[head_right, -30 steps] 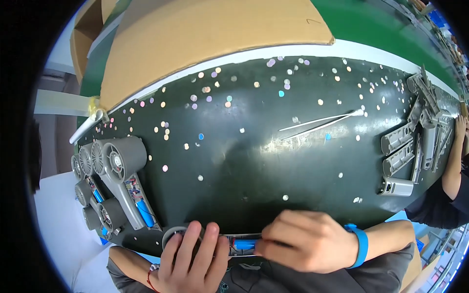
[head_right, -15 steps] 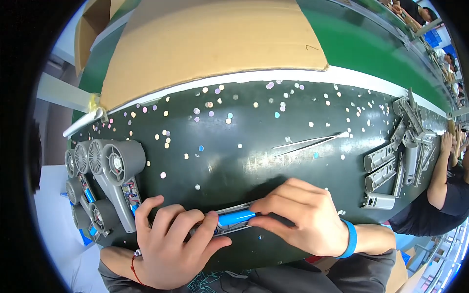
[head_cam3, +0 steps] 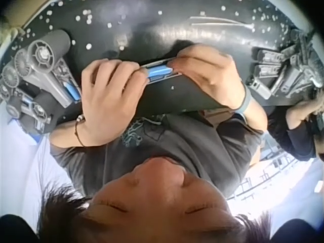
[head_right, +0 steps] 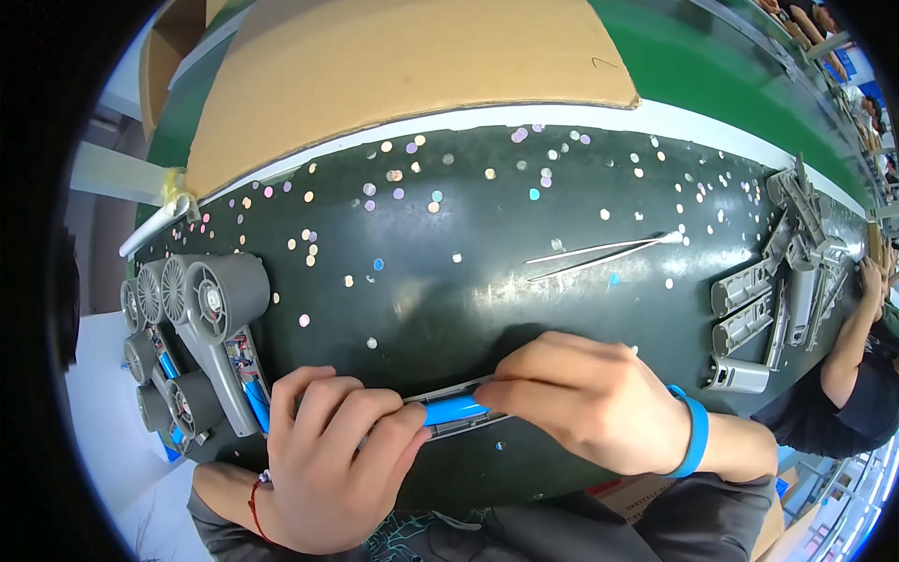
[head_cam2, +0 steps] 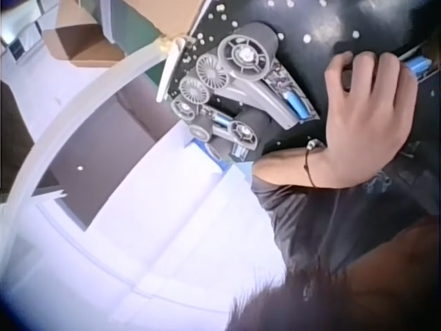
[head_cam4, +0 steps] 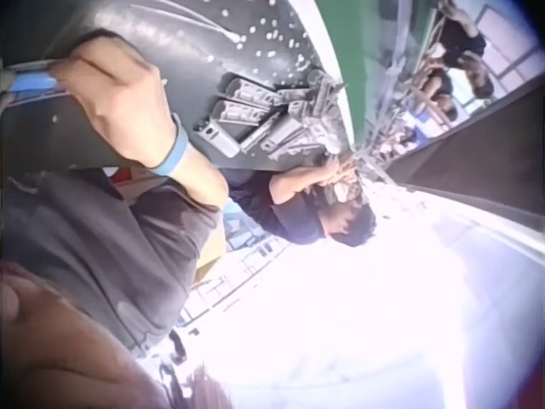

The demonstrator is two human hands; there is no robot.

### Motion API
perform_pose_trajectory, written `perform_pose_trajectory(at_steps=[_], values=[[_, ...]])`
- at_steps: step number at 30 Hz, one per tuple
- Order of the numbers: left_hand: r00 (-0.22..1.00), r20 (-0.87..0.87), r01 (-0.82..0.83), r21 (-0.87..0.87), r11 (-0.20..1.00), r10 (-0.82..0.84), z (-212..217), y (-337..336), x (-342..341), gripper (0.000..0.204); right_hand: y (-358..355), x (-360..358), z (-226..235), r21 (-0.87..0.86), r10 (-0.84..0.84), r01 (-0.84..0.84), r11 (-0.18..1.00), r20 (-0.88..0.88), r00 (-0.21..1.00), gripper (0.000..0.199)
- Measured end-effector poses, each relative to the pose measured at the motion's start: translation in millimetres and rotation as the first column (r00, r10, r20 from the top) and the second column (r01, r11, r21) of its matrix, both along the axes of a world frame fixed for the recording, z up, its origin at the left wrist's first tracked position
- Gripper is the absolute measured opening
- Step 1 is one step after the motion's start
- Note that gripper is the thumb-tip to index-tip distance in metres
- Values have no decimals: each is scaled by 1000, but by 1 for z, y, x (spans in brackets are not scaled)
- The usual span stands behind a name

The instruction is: The person assembles handheld fans by inserting batteries and circuit boards into the fan housings, snapping the handle casing pieces into place by hand, and arranging parts along the workstation.

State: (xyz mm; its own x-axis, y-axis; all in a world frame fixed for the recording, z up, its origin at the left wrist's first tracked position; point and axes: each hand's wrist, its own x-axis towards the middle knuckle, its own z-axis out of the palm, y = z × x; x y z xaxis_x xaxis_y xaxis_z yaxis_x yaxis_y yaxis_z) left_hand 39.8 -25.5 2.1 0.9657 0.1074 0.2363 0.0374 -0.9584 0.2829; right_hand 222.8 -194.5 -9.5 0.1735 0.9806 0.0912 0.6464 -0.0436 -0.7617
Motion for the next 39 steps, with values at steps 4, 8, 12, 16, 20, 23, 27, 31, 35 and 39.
perform_pose_trajectory(at_steps=[4,8,12,16,20,23,27,31,35,39], values=[[999,-44,31,23,999,-30,3,0,0,16,10,1,14,35,210,-245,969,406,889,30],[995,-102,-25,-46,999,20,11,-3,3,32,19,1,20,22,333,-458,889,654,679,34],[993,-112,46,-19,999,-48,9,0,-3,33,14,-14,20,24,297,-471,882,747,595,37],[984,-126,123,-30,992,-125,7,6,-4,41,11,-12,22,8,293,-388,922,641,709,36],[993,-104,52,-80,995,-61,40,19,-14,61,2,2,20,-31,199,-197,980,205,958,35],[960,-278,5,-132,991,-42,37,25,-30,67,-4,4,11,56,105,-118,991,191,976,37],[982,-107,114,-323,939,-156,9,36,-26,63,16,-14,16,199,62,-99,975,182,981,34],[989,32,143,-378,915,-142,3,37,-15,57,37,-31,10,197,-25,19,980,27,999,33],[977,165,191,-417,889,-133,-17,40,-18,55,41,-32,-4,212,48,-32,977,-70,996,31],[951,269,249,-368,896,-154,-21,38,-16,53,45,-24,-4,107,65,-26,994,-376,924,26]])
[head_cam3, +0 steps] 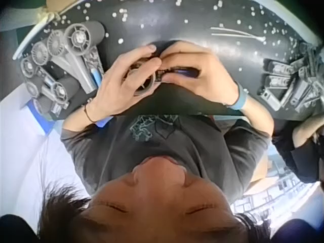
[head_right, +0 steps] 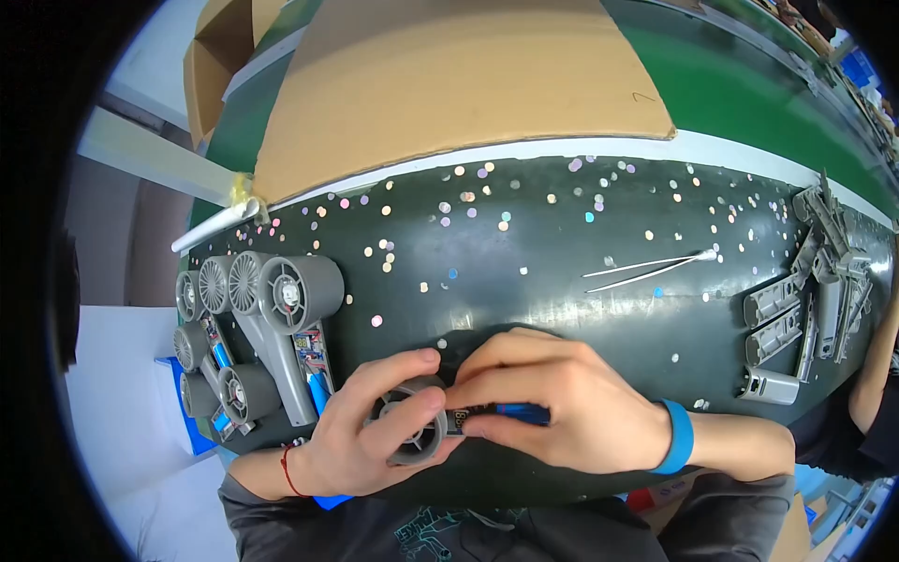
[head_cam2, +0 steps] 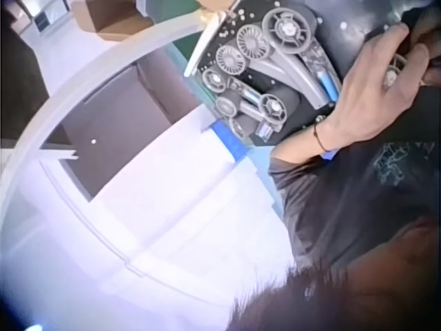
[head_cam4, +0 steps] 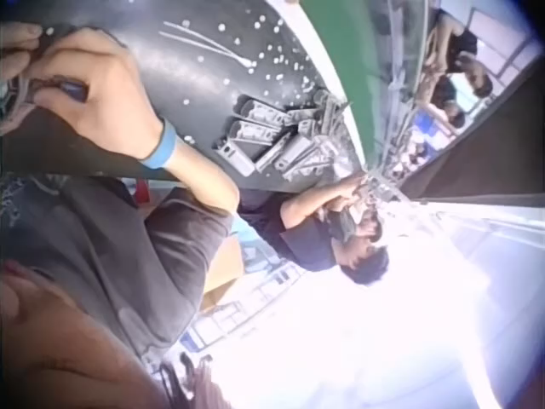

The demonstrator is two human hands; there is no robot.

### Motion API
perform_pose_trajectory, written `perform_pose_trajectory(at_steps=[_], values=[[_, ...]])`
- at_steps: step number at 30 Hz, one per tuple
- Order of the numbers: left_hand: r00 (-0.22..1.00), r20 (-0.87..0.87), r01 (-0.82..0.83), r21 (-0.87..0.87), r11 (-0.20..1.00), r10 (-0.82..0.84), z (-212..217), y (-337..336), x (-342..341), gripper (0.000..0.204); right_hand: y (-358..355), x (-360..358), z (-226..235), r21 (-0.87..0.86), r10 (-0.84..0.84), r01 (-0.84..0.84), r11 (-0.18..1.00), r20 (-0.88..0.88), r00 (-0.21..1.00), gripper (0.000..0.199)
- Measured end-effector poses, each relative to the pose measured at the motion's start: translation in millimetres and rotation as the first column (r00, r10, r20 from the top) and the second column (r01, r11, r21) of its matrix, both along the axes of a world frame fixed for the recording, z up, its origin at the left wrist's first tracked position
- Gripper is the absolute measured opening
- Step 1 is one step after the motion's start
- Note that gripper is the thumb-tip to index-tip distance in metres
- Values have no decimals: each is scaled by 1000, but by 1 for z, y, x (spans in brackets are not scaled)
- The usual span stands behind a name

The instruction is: The person assembles handheld fans by inserting batteries and circuit boards into the fan housings, snapping the handle casing pieces into place by hand, and arranging parts along the workstation.

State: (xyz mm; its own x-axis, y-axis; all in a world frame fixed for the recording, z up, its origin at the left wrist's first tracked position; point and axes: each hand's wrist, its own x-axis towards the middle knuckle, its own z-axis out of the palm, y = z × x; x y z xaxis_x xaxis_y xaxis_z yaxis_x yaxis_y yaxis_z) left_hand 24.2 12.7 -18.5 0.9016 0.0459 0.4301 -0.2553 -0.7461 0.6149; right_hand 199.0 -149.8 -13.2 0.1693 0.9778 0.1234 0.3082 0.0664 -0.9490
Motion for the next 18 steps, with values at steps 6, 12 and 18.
perform_pose_trajectory(at_steps=[6,12,18], values=[[998,8,57,-19,998,-57,-4,5,3,54,-1,2,-2,-72,-4,-6,997,-140,990,28],[997,-26,78,-27,997,-79,-3,6,0,53,-8,-4,-8,70,-54,48,996,92,994,33],[994,24,103,-9,995,-103,-8,9,-1,59,-4,-4,-11,99,-30,29,995,7,1000,32]])
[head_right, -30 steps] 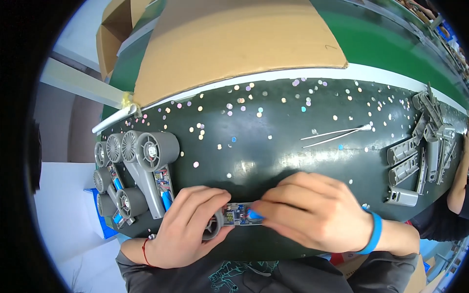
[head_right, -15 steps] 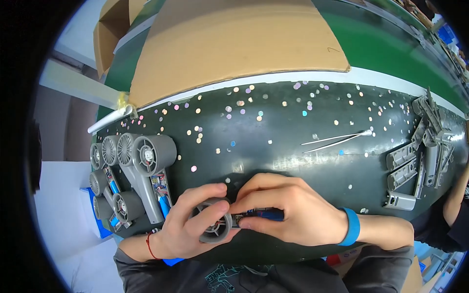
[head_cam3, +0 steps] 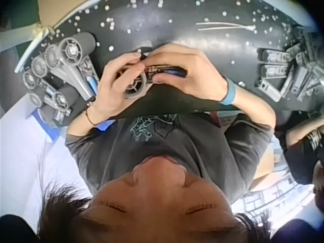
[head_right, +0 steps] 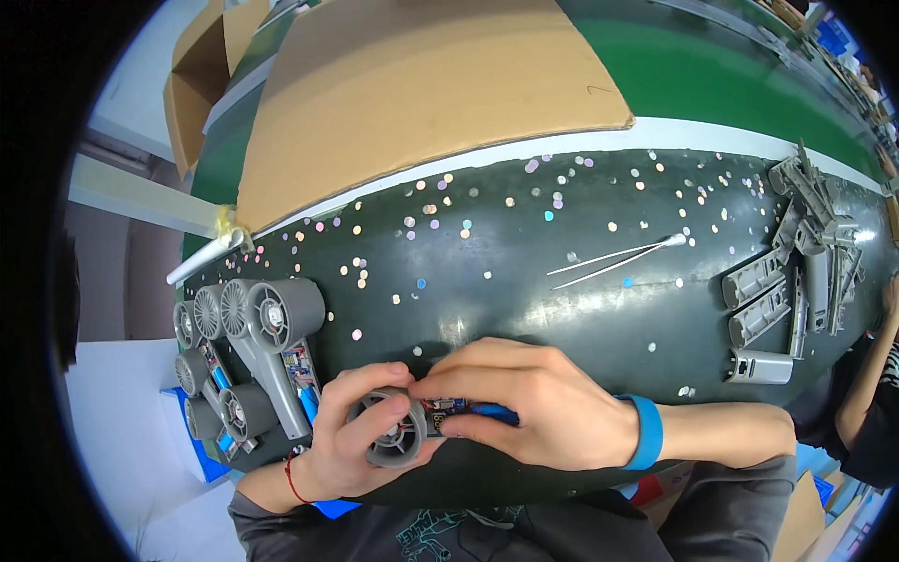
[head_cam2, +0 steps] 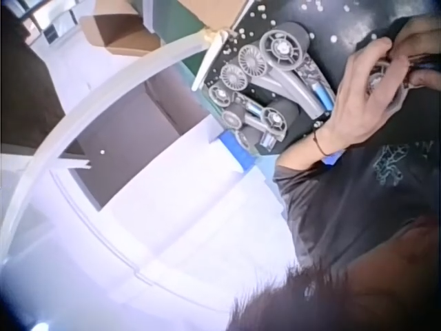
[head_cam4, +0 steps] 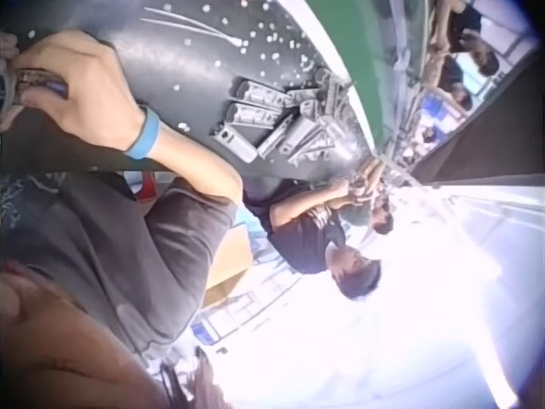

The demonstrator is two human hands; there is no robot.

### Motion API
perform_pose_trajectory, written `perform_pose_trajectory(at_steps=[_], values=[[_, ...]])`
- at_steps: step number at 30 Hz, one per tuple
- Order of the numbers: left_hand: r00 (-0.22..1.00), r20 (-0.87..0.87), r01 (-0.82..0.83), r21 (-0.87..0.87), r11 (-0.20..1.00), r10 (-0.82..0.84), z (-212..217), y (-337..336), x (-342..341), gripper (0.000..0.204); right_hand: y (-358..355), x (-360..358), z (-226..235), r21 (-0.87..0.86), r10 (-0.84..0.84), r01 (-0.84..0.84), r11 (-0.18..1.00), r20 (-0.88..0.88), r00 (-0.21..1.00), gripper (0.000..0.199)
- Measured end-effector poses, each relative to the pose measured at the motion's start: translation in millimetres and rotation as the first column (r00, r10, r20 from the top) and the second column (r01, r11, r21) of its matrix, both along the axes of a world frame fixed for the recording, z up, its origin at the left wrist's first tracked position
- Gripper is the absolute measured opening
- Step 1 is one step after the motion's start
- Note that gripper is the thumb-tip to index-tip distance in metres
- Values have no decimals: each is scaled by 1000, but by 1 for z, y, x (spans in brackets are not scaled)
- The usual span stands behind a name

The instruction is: The person assembles handheld fans by inserting batteries and circuit boards into the fan housings, snapping the handle casing pieces into place by hand, and arranging parts along the workstation.

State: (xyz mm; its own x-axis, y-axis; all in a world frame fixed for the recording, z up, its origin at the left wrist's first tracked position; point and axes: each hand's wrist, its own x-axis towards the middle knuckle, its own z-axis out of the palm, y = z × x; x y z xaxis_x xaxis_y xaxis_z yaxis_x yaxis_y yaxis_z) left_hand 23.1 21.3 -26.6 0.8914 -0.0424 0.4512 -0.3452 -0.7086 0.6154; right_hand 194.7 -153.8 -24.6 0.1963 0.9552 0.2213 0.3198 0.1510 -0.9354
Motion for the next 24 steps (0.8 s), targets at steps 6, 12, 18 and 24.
perform_pose_trajectory(at_steps=[6,12,18,24], values=[[1000,-5,-18,-42,999,17,-3,-3,-1,68,-4,-2,-3,24,-6,4,1000,56,998,28],[995,-97,19,3,1000,-19,6,2,0,82,-3,-1,-2,72,-8,-15,997,303,953,22],[987,-154,-42,31,999,46,11,2,-2,79,2,2,-8,152,40,-108,983,392,919,21],[989,-147,-34,-4,999,33,1,7,-7,83,-6,-8,-16,203,-50,-28,979,369,928,21]])
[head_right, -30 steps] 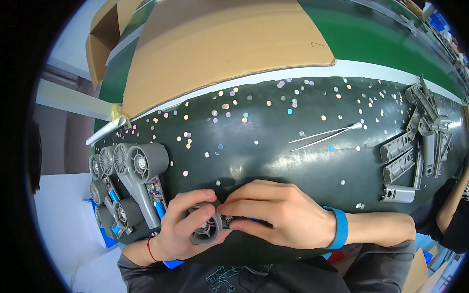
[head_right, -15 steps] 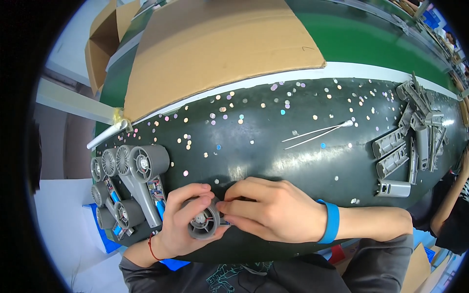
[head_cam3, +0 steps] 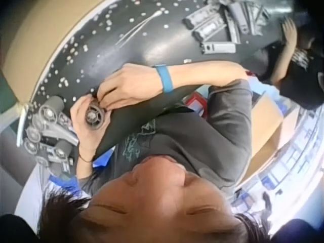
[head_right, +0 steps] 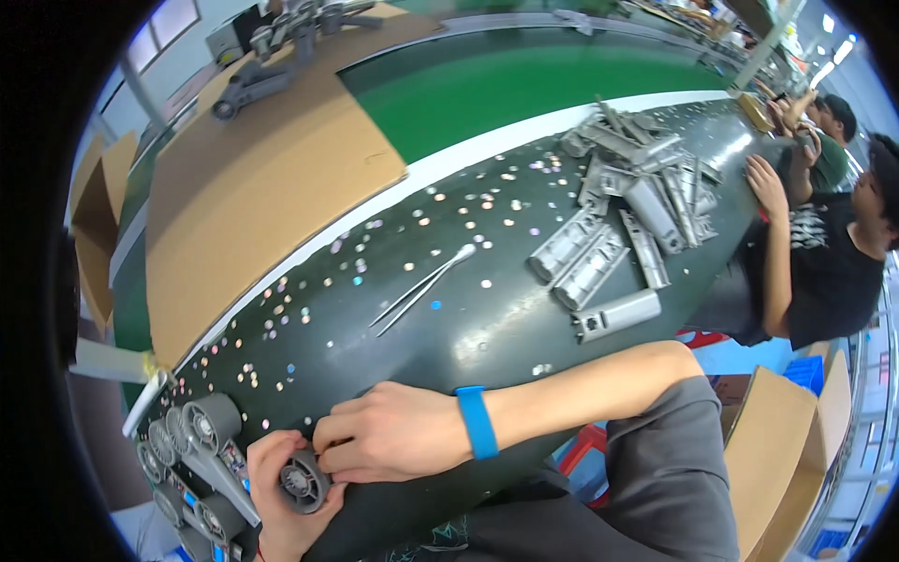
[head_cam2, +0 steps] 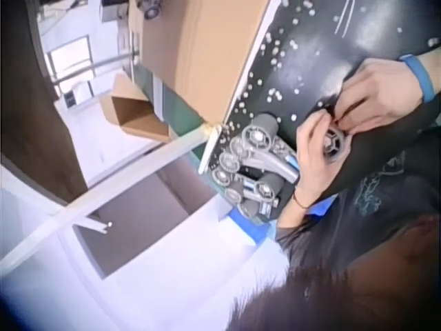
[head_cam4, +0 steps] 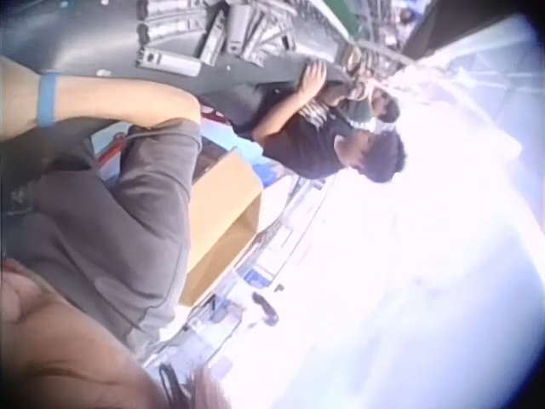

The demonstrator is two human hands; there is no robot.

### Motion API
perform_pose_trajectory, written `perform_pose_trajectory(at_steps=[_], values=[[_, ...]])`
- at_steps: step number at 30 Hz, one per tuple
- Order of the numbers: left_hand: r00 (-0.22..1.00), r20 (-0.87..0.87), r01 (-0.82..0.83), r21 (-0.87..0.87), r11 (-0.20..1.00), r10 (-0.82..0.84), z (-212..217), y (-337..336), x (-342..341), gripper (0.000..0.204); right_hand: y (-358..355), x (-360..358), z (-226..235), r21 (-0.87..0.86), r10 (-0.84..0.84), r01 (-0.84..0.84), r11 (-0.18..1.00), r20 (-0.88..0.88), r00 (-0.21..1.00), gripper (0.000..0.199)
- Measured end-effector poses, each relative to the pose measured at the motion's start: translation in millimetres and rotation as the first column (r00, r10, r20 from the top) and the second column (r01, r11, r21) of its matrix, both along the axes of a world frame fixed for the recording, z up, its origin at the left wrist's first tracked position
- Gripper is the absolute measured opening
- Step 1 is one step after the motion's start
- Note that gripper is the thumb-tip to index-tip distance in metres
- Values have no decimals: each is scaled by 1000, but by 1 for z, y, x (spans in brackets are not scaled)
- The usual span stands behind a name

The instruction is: The person assembles handheld fans by inserting batteries and circuit boards into the fan housings, snapping the handle casing pieces into place by hand, and arranging parts along the workstation.

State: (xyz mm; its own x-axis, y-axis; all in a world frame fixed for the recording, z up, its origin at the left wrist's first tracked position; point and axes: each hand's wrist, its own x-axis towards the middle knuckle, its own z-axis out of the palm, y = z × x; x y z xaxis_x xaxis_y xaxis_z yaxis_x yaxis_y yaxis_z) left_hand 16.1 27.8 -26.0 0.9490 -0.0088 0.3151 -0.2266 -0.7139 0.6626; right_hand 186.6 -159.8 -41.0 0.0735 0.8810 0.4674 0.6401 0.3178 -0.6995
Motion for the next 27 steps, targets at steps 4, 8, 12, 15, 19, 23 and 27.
perform_pose_trajectory(at_steps=[4,8,12,15,19,23,27], values=[[1000,-21,18,49,999,-17,8,-7,12,68,-1,0,-1,-90,-46,42,995,-35,998,21],[1000,-15,-7,122,993,9,28,-17,12,54,3,-4,1,-99,-40,37,994,-20,999,25],[996,-88,-15,191,981,32,34,-11,19,49,-19,0,20,137,-252,235,962,124,960,39],[990,-131,83,306,948,-45,46,-18,21,39,-113,26,72,-75,-376,412,908,284,882,41],[990,-137,57,301,952,-16,23,-6,15,44,-195,45,109,-457,-349,775,436,708,614,54],[986,-158,112,353,929,-59,34,-13,24,37,-228,53,87,-473,-407,793,383,684,605,50],[990,-133,106,402,910,-57,35,-15,22,37,-219,53,79,-477,-497,763,437,578,647,51]])
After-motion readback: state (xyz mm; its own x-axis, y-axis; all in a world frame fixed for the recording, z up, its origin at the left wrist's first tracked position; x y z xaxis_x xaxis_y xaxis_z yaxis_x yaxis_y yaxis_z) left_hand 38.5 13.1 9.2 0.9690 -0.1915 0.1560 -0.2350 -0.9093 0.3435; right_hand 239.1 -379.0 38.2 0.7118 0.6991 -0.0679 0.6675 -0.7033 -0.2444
